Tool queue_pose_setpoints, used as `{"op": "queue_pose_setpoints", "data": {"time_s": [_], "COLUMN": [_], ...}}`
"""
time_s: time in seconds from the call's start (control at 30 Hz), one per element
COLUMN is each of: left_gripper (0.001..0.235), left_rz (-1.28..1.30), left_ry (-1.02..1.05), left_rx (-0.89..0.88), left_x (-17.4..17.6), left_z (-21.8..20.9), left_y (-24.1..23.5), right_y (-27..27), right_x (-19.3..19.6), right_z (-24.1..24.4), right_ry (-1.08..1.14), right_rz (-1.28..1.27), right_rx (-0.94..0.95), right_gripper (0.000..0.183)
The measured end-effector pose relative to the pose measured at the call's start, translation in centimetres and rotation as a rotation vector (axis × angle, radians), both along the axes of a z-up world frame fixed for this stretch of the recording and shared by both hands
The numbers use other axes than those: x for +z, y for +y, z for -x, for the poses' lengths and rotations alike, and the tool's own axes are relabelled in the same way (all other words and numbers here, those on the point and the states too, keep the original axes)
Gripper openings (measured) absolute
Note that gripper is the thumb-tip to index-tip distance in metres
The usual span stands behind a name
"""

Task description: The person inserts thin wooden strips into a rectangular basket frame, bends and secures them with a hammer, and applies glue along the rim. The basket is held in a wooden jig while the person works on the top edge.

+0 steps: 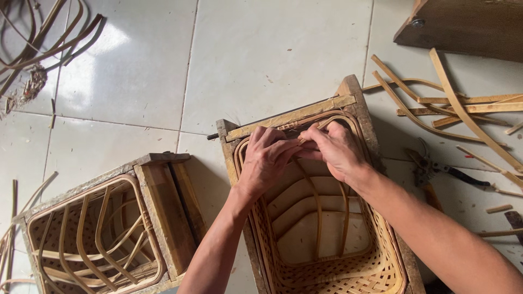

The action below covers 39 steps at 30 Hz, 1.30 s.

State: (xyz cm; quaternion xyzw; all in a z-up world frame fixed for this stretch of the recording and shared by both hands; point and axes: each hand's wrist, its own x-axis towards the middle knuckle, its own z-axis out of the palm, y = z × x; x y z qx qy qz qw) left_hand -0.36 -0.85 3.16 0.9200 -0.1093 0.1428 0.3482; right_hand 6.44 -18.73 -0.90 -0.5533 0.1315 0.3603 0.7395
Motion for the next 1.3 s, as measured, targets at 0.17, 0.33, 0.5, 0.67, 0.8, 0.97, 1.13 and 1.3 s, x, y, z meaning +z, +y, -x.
{"op": "queue_pose_setpoints", "data": {"time_s": [0.17, 0.33, 0.5, 0.67, 0.8, 0.97, 1.13, 1.3], "left_gripper": [0.015, 0.015, 0.017, 0.014, 0.015, 0.017, 0.020, 0.023], "left_rz": [-0.029, -0.042, -0.129, -0.168, -0.181, -0.264, -0.281, -0.307], "left_ry": [0.009, -0.027, -0.067, -0.011, 0.105, 0.081, 0.127, 0.048], "left_rx": [0.010, 0.018, -0.046, -0.132, -0.163, -0.171, -0.190, -0.182], "left_x": [-0.1, 0.5, 1.7, 0.7, -1.0, -2.0, -2.8, -2.2], "left_z": [-0.1, -0.5, -0.8, -2.2, -2.4, -2.9, -2.5, -3.6], "left_y": [0.0, -0.5, -0.5, 0.3, 0.6, 0.8, 0.9, 1.1], "right_y": [-0.1, -0.1, -0.4, -0.1, -0.6, -5.7, -11.1, -10.9], "right_x": [0.1, 0.2, -0.8, -2.7, -1.7, 4.1, 5.1, 3.0], "right_z": [0.2, 0.0, 0.5, 0.4, 0.6, 2.2, 3.1, 2.3], "right_ry": [0.032, 0.001, -0.163, -0.177, -0.261, -0.677, -1.284, -0.548], "right_rz": [0.023, 0.017, 0.176, 0.138, 0.242, 0.415, 1.240, 1.009], "right_rx": [-0.048, -0.036, -0.021, -0.040, -0.021, 0.233, 0.398, 0.518], "right_gripper": [0.019, 0.022, 0.025, 0.025, 0.043, 0.043, 0.094, 0.072]}}
